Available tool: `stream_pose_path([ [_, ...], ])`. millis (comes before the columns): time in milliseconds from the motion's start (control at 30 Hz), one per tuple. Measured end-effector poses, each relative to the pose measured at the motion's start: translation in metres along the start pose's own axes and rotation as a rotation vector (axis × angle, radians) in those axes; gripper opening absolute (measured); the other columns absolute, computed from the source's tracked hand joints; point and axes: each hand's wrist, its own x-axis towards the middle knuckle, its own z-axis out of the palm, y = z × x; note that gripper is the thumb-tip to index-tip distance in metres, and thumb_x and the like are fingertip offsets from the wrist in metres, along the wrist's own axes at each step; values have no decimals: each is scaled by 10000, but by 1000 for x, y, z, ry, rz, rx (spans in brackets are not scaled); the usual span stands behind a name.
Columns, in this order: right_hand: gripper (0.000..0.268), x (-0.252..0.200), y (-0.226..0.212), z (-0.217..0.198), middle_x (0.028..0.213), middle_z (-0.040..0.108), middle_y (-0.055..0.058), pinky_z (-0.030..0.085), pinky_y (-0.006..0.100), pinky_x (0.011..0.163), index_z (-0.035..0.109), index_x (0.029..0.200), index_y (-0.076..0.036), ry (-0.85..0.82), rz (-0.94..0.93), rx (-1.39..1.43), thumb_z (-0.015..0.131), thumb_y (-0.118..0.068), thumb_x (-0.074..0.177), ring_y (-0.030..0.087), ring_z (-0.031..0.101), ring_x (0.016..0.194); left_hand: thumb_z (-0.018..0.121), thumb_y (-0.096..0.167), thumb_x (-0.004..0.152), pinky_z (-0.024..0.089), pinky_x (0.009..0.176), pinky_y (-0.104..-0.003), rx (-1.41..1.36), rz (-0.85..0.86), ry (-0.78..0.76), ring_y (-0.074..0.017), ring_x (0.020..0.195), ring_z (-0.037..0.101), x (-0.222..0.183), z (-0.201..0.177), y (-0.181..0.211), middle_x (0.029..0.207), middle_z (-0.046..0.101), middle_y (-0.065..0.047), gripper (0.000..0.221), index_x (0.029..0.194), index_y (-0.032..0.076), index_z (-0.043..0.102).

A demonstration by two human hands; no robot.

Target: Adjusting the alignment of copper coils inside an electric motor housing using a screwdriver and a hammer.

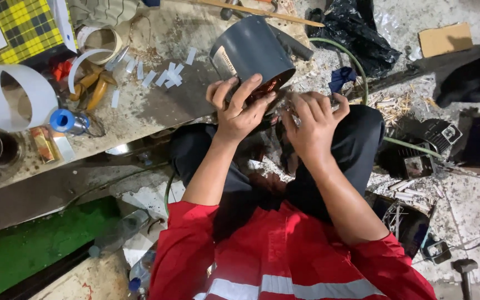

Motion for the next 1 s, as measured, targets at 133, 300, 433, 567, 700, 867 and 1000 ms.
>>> stream_pose_path([
  [133, 192, -1, -2, -8, 830, 723, 75, 469, 433, 800, 758, 1073, -75, -62, 97, 210, 834, -202, 950, 295, 663, 698, 757, 313, 995, 369, 1136, -445, 6, 1, 7, -275, 1347, 372, -8, 5, -3, 1455, 569, 68, 118, 926, 407, 773],
  [300, 129, 22, -29, -36, 816, 746, 173, 575, 375, 580, 779, 1121, 9, -117, 545, 621, 728, -76, 1040, 314, 740, 742, 842, 332, 925, 374, 1133, -434, 25, 4, 48, -271, 1328, 413, -2, 3, -1, 1422, 609, 55, 91, 894, 363, 763],
  [433, 133, 17, -16, -29, 862, 734, 216, 582, 445, 630, 760, 1153, 37, -81, 526, 645, 680, -13, 1060, 382, 743, 805, 830, 329, 939, 374, 1141, -412, 2, 10, 42, -264, 1353, 403, 1, 1, -3, 1434, 599, 59, 109, 862, 353, 757],
  [567, 51, 3, -10, -17, 775, 731, 156, 565, 410, 578, 797, 1002, -39, -192, 337, 387, 796, -70, 962, 361, 726, 704, 855, 335, 918, 387, 1121, -412, 15, 13, 33, -271, 1317, 404, 1, 0, -3, 1422, 605, 58, 99, 870, 355, 771],
  [700, 79, 11, -22, -13, 845, 785, 13, 585, 399, 673, 782, 913, -184, -226, 307, 401, 850, -194, 874, 291, 746, 760, 707, 326, 1034, 369, 1098, -402, -60, 27, 41, -237, 1357, 340, -11, 10, -12, 1487, 533, 62, 120, 936, 338, 776],
  [867, 114, -7, 7, 8, 685, 697, 109, 543, 468, 612, 714, 830, -120, -132, 309, 182, 797, -185, 871, 362, 695, 659, 749, 312, 1017, 349, 1134, -427, 26, 27, 14, -256, 1372, 364, -2, 0, -5, 1489, 538, 66, 68, 1030, 370, 780],
  [1000, 104, 27, -35, -21, 718, 703, 152, 579, 458, 572, 708, 961, -33, -319, 237, 471, 718, -129, 1000, 381, 703, 659, 755, 327, 999, 383, 1125, -442, -10, 30, 50, -259, 1369, 364, -19, 14, -12, 1463, 571, 59, 50, 1017, 350, 797],
])
